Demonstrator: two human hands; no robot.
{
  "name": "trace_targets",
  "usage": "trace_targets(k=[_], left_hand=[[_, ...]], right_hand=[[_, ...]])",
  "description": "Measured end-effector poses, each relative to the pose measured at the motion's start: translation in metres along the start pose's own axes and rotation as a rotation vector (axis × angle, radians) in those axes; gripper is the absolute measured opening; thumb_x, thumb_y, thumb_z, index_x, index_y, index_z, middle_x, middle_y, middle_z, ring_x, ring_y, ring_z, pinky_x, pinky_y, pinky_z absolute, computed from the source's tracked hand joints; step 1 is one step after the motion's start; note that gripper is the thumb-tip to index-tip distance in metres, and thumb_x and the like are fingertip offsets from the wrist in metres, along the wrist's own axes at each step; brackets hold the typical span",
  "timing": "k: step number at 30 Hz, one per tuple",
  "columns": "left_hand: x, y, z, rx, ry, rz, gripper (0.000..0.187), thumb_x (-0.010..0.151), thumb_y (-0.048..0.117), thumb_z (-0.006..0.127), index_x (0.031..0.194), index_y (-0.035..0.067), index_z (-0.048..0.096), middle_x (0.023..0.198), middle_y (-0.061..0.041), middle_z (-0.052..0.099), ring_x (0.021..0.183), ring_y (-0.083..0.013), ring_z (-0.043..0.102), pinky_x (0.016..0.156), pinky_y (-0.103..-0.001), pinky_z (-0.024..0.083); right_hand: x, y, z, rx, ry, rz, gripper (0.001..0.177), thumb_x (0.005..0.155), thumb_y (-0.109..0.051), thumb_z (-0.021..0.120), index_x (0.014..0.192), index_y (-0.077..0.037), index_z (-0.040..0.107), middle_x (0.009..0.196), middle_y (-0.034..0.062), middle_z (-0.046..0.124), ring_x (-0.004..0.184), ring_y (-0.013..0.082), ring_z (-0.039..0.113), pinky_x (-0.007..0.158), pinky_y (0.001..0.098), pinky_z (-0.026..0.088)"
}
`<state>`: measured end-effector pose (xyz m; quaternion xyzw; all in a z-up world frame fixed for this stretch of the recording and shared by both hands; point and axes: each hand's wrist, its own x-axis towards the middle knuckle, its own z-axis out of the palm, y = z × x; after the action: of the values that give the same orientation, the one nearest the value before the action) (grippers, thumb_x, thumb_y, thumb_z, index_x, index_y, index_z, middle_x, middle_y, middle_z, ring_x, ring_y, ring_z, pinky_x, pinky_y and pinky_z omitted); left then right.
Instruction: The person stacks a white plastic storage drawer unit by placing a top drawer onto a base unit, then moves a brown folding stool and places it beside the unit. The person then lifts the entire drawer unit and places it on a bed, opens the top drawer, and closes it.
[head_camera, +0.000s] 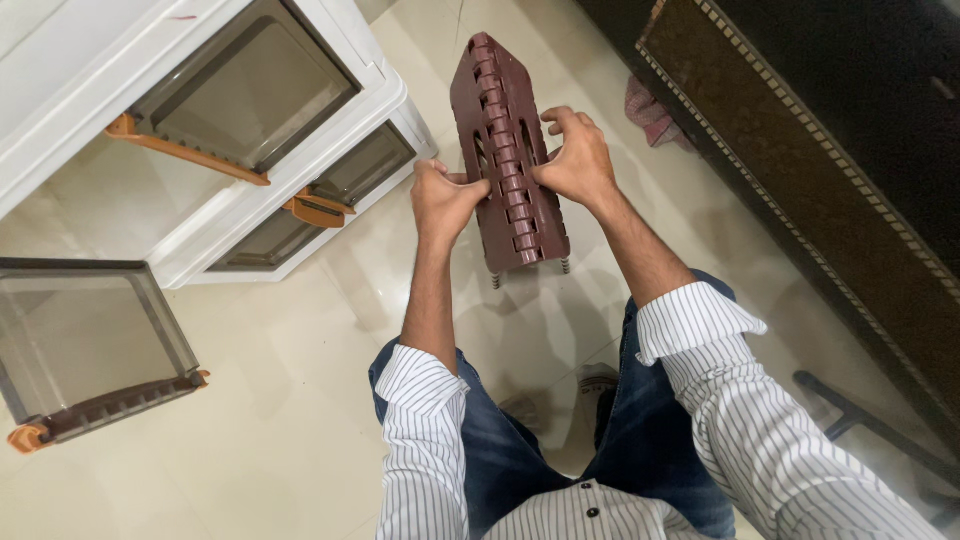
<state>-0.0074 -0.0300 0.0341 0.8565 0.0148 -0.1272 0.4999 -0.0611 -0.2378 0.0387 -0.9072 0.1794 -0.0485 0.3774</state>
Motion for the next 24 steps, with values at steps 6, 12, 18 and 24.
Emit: trace_targets(k=[6,12,18,24], left_hand=[[-0.002,0.006,-0.004,0.019,0.005,0.010,0.064,0.059,0.022,0.086,0.102,0.000,0.045,0.083,-0.014,0.076,0.076,-0.0244,0.076,0.071,-0.035,0.061],[-0.005,0.008,0.001,0.084,0.039,0.017,0.066,0.057,0.023,0.086,0.102,0.001,0.044,0.083,-0.014,0.074,0.077,-0.0281,0.075,0.074,-0.038,0.060],[-0.006,0.009,0.003,0.118,0.063,0.035,0.068,0.056,0.023,0.088,0.103,0.000,0.044,0.084,-0.014,0.074,0.078,-0.0297,0.075,0.077,-0.039,0.059],[-0.005,0.009,0.007,0.145,0.159,0.051,0.070,0.055,0.022,0.088,0.106,0.000,0.045,0.087,-0.015,0.072,0.082,-0.0327,0.073,0.080,-0.042,0.057]], right_hand=[[0.005,0.005,-0.003,-0.030,-0.059,0.115,0.093,0.059,-0.022,0.088,0.139,0.006,0.049,0.121,0.0272,0.067,0.104,0.0379,0.071,0.090,0.0424,0.056],[0.009,0.011,-0.007,0.006,-0.099,0.124,0.095,0.061,-0.021,0.083,0.144,0.008,0.045,0.117,0.0308,0.069,0.109,0.0395,0.070,0.096,0.0415,0.056],[0.009,0.015,-0.007,-0.033,-0.078,0.119,0.088,0.063,-0.020,0.082,0.140,0.008,0.049,0.116,0.0298,0.071,0.107,0.0393,0.071,0.096,0.0417,0.056],[0.008,0.017,-0.004,0.003,-0.010,0.012,0.088,0.065,-0.011,0.076,0.148,-0.007,0.047,0.114,0.0248,0.071,0.104,0.0415,0.070,0.093,0.0464,0.056]])
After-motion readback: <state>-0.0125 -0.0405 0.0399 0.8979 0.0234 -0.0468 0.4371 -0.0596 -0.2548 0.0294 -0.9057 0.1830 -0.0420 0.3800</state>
